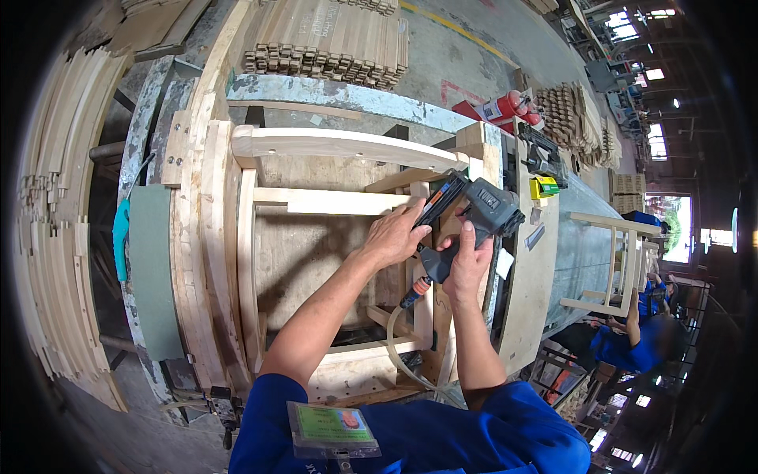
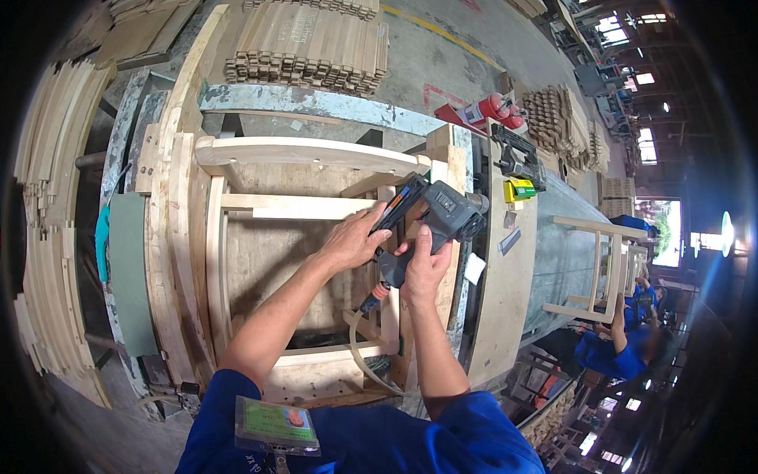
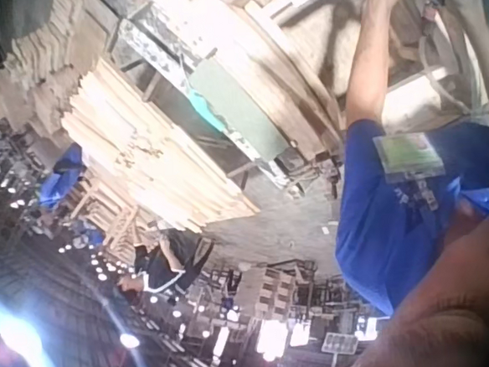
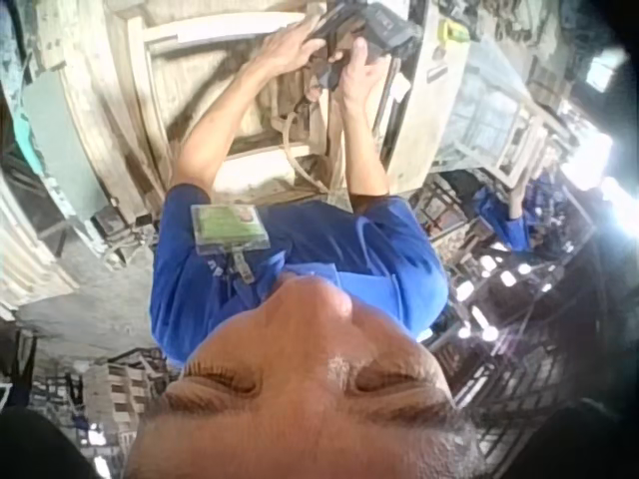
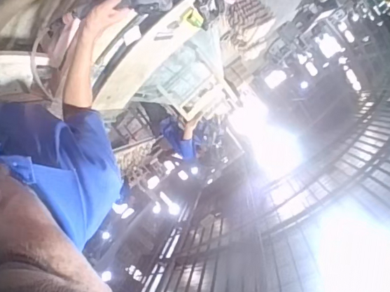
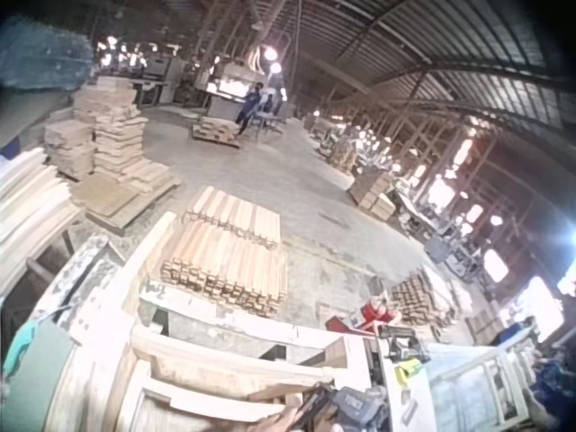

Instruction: The person assembles wooden chair frames on a workbench in a factory. They receive frames from a coworker, align the pieces, and use a nail gun to fasten joints before passing the completed frames down the line.

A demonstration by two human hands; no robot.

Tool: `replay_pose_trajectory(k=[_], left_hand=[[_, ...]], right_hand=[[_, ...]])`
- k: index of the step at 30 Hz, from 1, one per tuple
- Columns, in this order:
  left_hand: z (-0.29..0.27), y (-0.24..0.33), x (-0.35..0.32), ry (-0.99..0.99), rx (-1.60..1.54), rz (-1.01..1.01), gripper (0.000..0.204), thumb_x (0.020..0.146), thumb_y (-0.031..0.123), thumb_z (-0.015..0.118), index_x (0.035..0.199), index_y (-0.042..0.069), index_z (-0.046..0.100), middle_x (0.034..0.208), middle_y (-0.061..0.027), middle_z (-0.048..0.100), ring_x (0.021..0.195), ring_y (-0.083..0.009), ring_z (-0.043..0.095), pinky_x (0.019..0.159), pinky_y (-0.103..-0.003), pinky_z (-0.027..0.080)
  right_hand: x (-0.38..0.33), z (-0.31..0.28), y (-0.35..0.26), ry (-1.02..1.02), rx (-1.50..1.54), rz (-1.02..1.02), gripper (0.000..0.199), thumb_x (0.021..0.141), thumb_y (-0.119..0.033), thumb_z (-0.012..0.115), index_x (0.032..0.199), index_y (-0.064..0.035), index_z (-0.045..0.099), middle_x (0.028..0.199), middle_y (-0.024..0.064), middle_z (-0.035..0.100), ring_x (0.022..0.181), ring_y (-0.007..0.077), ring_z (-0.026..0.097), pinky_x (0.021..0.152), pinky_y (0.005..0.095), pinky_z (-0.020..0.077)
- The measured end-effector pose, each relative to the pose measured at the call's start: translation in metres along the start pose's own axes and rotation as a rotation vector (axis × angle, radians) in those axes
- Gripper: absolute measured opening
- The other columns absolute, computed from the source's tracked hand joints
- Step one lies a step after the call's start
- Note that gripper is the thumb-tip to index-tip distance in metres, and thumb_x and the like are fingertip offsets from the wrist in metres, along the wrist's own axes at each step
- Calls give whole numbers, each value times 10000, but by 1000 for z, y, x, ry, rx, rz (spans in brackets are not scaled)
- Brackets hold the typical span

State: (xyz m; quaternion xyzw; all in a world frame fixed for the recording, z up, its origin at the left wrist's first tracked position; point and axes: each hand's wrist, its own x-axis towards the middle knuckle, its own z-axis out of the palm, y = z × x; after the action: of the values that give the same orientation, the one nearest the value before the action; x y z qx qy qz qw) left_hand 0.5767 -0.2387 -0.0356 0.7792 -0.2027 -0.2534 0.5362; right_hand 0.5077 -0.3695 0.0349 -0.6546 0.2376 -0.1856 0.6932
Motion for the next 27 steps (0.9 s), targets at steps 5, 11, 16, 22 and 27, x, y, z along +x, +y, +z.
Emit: replay_pose_trajectory(k=[5,11,16,22,27], left_hand=[[9,-13,2,48,-7,41,648,1027,322,589,1585,62,387,1480,-225,543,1368,-423,505,1136,-480,418],[-2,-4,-30,233,-281,-23,605,1055,358,570,1566,66,427,1381,-195,621,1289,-346,585,1113,-440,448],[-68,35,-120,466,-1075,-254,647,1074,501,536,1524,42,462,1319,-116,640,1236,-197,608,1052,-387,490],[-125,3,-174,624,-1339,-81,513,995,392,656,1365,51,563,1193,-60,665,1045,-157,649,888,-351,534],[-138,-17,-172,667,-1473,107,509,966,352,654,1356,37,571,1212,-81,664,1071,-178,642,908,-362,521]], right_hand=[[-4,9,14,19,-48,-85,308,1065,-217,615,1316,-75,507,1207,71,646,704,108,607,609,282,544],[-37,31,18,-3,-227,-171,267,1059,-136,594,1285,-34,496,1081,70,634,735,113,607,637,267,517],[-46,60,12,-509,-753,-552,503,892,20,663,1366,25,496,1156,216,664,968,336,705,825,409,569],[-51,138,-16,-1029,-1098,-1010,647,812,-35,626,1424,98,462,1396,295,573,861,354,704,747,417,596],[-39,174,-23,-1070,-1236,-1223,658,813,-76,623,1428,88,457,1425,266,552,858,306,684,773,390,588]])
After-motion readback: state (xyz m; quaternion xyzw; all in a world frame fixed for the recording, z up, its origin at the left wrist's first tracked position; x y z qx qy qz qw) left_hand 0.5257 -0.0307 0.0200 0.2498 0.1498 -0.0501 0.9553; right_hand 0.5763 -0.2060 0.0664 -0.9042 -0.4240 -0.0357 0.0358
